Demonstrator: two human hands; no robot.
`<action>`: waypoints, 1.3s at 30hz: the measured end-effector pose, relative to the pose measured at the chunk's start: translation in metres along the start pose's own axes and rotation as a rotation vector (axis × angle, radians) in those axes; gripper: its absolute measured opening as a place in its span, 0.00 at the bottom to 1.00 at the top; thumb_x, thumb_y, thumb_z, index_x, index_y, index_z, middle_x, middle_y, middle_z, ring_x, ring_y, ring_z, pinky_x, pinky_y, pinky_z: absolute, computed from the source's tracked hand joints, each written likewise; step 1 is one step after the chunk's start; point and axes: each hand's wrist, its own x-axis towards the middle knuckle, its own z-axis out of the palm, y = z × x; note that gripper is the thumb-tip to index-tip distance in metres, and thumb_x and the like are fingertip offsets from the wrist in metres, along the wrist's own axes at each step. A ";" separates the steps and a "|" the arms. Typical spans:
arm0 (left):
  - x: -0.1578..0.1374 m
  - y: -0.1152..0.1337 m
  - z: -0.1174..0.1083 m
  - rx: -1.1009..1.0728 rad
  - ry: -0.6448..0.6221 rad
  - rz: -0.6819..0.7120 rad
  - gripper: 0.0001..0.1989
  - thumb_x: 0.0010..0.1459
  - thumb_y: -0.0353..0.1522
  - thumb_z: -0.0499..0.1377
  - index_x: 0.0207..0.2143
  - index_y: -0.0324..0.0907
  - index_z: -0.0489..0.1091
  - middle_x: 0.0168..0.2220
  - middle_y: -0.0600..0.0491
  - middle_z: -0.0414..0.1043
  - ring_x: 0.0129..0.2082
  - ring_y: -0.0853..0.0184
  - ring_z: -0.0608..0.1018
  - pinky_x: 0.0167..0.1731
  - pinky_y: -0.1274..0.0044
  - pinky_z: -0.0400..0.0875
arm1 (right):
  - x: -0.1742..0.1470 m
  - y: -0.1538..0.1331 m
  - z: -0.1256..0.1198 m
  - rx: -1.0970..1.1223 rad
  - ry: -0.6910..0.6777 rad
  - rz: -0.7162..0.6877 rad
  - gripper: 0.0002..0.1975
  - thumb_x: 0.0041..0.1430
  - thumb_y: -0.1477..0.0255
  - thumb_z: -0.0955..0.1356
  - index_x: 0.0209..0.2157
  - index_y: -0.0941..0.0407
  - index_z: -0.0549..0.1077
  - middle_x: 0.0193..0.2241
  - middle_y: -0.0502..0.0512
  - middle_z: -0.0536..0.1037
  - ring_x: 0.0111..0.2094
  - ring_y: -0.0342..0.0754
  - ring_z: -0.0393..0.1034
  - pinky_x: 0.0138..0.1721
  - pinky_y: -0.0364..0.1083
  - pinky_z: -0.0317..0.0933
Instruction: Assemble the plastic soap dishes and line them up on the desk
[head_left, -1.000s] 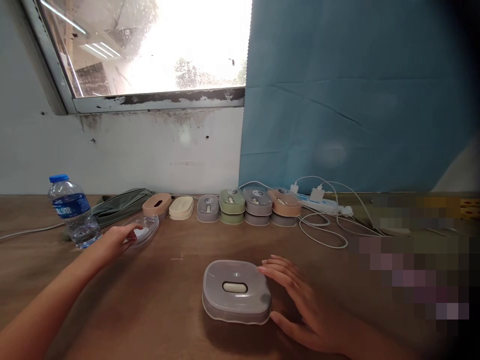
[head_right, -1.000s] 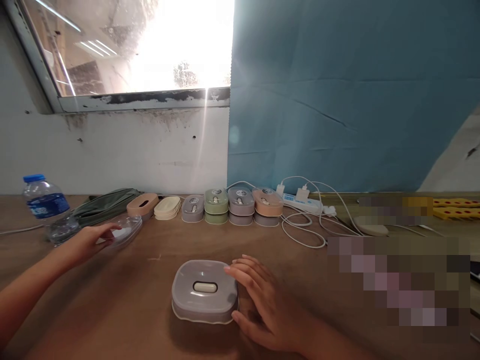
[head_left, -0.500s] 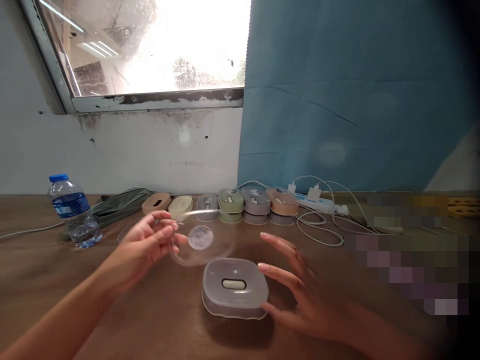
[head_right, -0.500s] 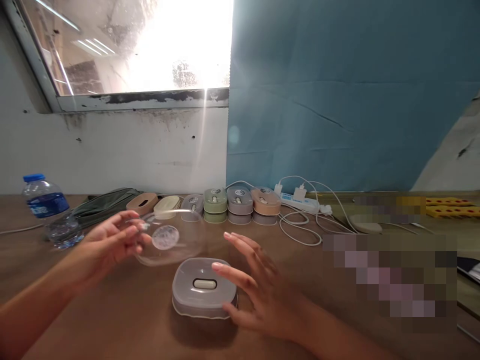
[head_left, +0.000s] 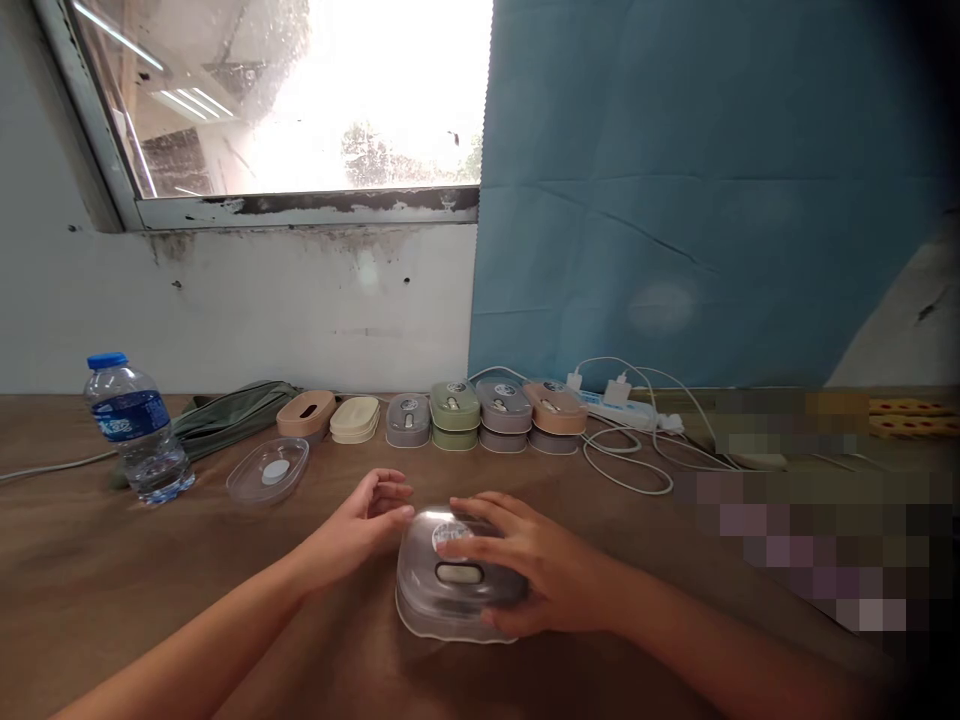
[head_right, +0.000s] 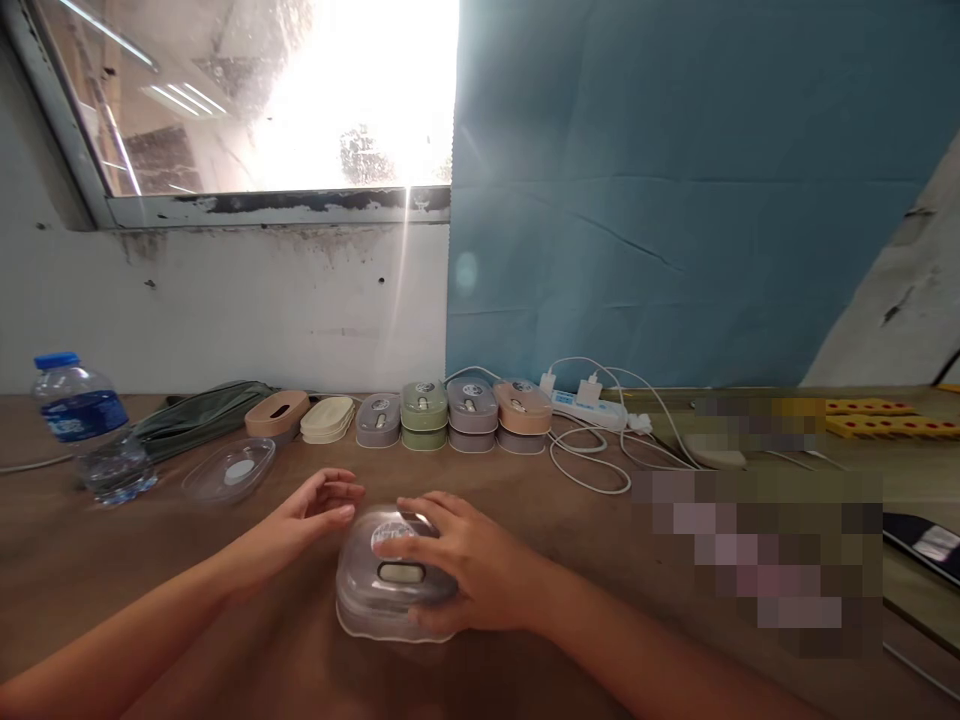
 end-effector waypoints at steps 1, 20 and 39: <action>-0.001 -0.004 -0.003 0.024 -0.072 -0.005 0.20 0.52 0.37 0.61 0.46 0.43 0.60 0.50 0.47 0.64 0.52 0.61 0.67 0.53 0.66 0.58 | 0.001 -0.001 0.000 0.020 -0.030 0.003 0.29 0.51 0.61 0.68 0.55 0.48 0.62 0.57 0.62 0.59 0.57 0.57 0.54 0.53 0.57 0.54; -0.009 -0.037 -0.017 0.080 -0.452 0.194 0.25 0.54 0.36 0.61 0.52 0.47 0.55 0.58 0.46 0.53 0.57 0.59 0.60 0.55 0.63 0.53 | 0.000 -0.008 0.020 -0.018 0.005 -0.030 0.37 0.44 0.63 0.71 0.57 0.47 0.58 0.60 0.66 0.54 0.57 0.65 0.53 0.52 0.63 0.52; -0.001 -0.039 -0.003 0.680 -0.571 0.566 0.50 0.32 0.39 0.71 0.57 0.51 0.51 0.59 0.47 0.44 0.58 0.50 0.56 0.55 0.66 0.56 | -0.010 0.019 0.043 0.357 0.185 -0.158 0.50 0.39 0.58 0.72 0.61 0.56 0.47 0.57 0.64 0.57 0.58 0.56 0.51 0.55 0.53 0.52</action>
